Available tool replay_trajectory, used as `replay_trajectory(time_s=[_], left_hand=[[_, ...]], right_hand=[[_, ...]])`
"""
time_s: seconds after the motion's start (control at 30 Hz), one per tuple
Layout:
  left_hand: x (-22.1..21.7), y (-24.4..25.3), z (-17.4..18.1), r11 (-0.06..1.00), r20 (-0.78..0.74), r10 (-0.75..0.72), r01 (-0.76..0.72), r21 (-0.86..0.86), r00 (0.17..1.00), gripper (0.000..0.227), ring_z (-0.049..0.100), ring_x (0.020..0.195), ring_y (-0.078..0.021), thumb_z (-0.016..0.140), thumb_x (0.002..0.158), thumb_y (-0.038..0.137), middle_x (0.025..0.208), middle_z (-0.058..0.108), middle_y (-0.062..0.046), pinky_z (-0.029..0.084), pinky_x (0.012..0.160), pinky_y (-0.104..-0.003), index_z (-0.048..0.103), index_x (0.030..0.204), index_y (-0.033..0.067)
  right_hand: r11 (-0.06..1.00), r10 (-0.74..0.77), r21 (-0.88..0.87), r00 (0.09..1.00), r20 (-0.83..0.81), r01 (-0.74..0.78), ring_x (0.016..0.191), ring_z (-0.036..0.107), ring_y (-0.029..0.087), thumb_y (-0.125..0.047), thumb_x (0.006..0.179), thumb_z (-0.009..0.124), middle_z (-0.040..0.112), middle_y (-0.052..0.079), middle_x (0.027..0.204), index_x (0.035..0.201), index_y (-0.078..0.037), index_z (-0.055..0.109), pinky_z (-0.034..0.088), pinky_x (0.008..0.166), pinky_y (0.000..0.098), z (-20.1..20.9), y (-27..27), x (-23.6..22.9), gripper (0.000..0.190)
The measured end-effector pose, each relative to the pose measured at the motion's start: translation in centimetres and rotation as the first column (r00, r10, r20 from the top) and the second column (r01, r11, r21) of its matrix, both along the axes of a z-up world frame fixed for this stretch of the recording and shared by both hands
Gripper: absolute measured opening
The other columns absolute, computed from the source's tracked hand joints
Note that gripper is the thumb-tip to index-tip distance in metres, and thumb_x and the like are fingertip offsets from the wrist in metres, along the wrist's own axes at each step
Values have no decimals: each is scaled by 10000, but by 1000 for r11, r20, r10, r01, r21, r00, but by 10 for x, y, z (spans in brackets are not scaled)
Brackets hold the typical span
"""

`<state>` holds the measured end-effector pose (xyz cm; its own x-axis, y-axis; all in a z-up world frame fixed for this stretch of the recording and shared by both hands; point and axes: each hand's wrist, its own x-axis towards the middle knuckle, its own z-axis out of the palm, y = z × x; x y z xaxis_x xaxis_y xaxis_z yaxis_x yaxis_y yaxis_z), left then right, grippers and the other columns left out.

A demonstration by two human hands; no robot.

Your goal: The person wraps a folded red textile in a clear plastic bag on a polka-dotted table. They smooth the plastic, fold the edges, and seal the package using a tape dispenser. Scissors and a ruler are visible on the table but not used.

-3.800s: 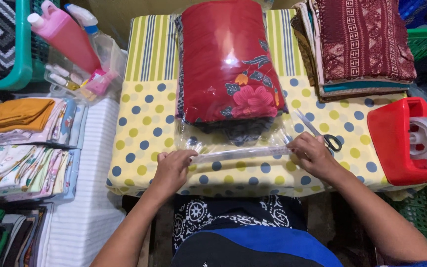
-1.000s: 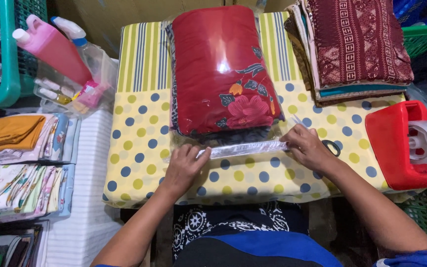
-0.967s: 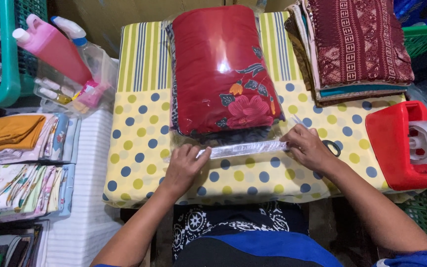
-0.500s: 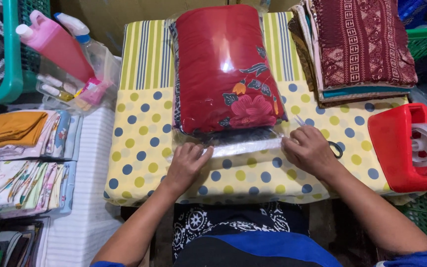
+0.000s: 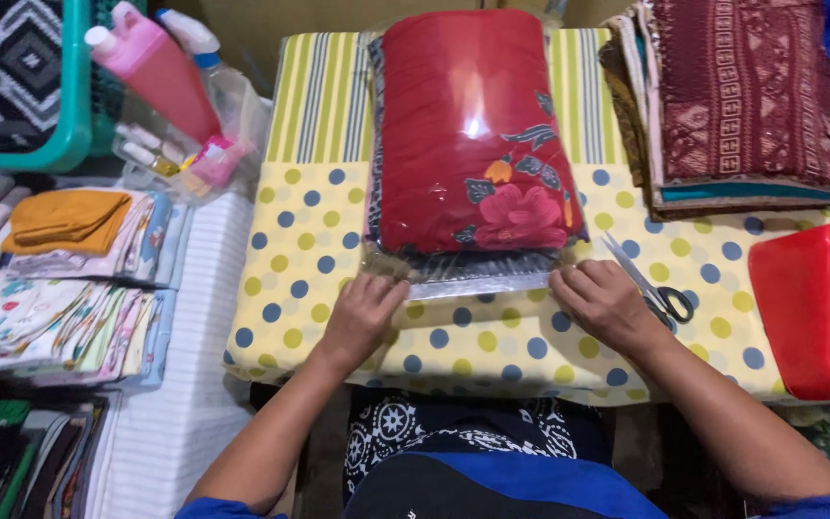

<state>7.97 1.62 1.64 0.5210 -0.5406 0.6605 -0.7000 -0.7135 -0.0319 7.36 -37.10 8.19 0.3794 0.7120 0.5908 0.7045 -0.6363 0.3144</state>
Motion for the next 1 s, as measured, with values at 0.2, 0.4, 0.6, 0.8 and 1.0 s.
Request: replay_trajectory(time_s=[0.2, 0.4, 0.6, 0.8, 1.0], left_hand=[[-27, 49, 44, 852, -850, -115, -389, -350, 513, 494, 672, 891, -334, 696, 738, 36, 1010, 670, -138, 539, 776, -421, 668, 1214, 163], [-29, 54, 47, 617, -877, -435, -642, -455, 203, 173, 609, 877, -183, 727, 912, 197, 896, 666, -67, 484, 786, -334, 719, 996, 46], [-22, 44, 49, 460, -795, -550, -702, -544, 256, 63, 531, 674, -80, 668, 959, 110, 788, 631, -29, 421, 587, -209, 652, 988, 57], [-12, 43, 31, 445, -758, -607, -689, -572, 237, 42, 597, 580, -97, 528, 1019, 55, 781, 623, -77, 449, 484, -189, 527, 1061, 49], [-4, 47, 37, 478, -809, -547, -713, -513, 215, 161, 734, 702, -222, 598, 953, 13, 899, 663, -194, 656, 605, -281, 549, 1084, -65]], right_hand=[[1000, -11, -15, 1000, 8, 11, 742, 595, 307, -128, 985, 599, 593, 136, 845, 938, -22, 700, 489, 627, 396, -2, 2, 2, 154], [999, -32, -41, 999, 19, 33, 781, 609, 299, -104, 967, 608, 596, 127, 864, 973, -31, 691, 507, 658, 393, -1, 5, 1, 112], [996, -45, -79, 999, 3, 45, 830, 607, 306, -107, 983, 578, 599, 125, 894, 1018, -45, 682, 508, 681, 391, -1, 4, -1, 126], [997, -37, -75, 999, -16, 36, 815, 599, 315, -124, 991, 565, 592, 127, 898, 1014, -41, 672, 493, 665, 390, -5, 1, -2, 138], [996, -33, -89, 999, -11, 31, 826, 599, 299, -126, 974, 589, 605, 126, 914, 1026, -48, 694, 498, 669, 392, -10, -6, -1, 141]])
